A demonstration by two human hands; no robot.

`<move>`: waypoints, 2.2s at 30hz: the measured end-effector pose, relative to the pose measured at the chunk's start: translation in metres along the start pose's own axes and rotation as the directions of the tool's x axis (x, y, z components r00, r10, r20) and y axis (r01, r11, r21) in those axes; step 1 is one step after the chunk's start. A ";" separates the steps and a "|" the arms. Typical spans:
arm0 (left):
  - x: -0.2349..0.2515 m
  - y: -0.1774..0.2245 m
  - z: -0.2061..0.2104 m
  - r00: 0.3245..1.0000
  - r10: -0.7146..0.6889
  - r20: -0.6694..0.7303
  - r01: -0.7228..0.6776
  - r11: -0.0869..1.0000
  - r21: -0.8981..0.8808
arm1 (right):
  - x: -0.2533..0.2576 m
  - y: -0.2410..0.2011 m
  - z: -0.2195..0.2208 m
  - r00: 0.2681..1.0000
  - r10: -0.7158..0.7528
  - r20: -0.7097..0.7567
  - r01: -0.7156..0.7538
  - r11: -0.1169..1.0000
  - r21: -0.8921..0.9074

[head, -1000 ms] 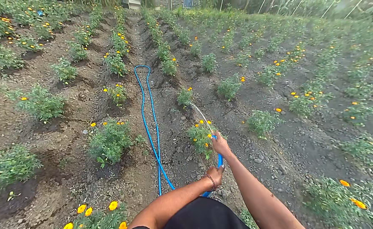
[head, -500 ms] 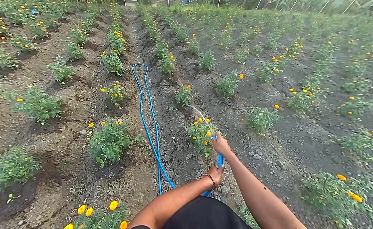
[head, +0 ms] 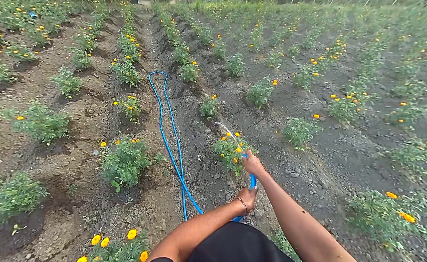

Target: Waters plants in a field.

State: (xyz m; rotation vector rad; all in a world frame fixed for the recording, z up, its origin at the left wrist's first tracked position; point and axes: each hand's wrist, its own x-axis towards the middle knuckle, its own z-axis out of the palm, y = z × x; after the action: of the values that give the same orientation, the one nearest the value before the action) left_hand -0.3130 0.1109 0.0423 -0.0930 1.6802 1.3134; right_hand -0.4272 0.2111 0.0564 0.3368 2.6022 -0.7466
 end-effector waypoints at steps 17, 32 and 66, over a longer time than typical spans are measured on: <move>-0.005 0.005 0.003 1.000 -0.019 -0.018 0.019 1.000 -0.004 | 0.002 0.003 0.000 0.999 -0.029 0.025 0.029 1.000 0.011; -0.005 0.003 0.001 0.996 0.031 -0.082 -0.033 0.999 -0.026 | -0.006 -0.016 -0.007 0.990 -0.133 -0.051 0.135 0.990 0.044; -0.003 -0.005 0.012 0.999 0.022 -0.046 -0.023 0.999 -0.039 | -0.015 0.004 -0.006 0.998 -0.056 -0.015 0.057 0.995 0.086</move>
State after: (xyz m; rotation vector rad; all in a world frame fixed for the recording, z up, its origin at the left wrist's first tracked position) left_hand -0.3008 0.1163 0.0414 -0.1285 1.6979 1.3709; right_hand -0.4144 0.2157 0.0663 0.2949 2.6061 -0.8817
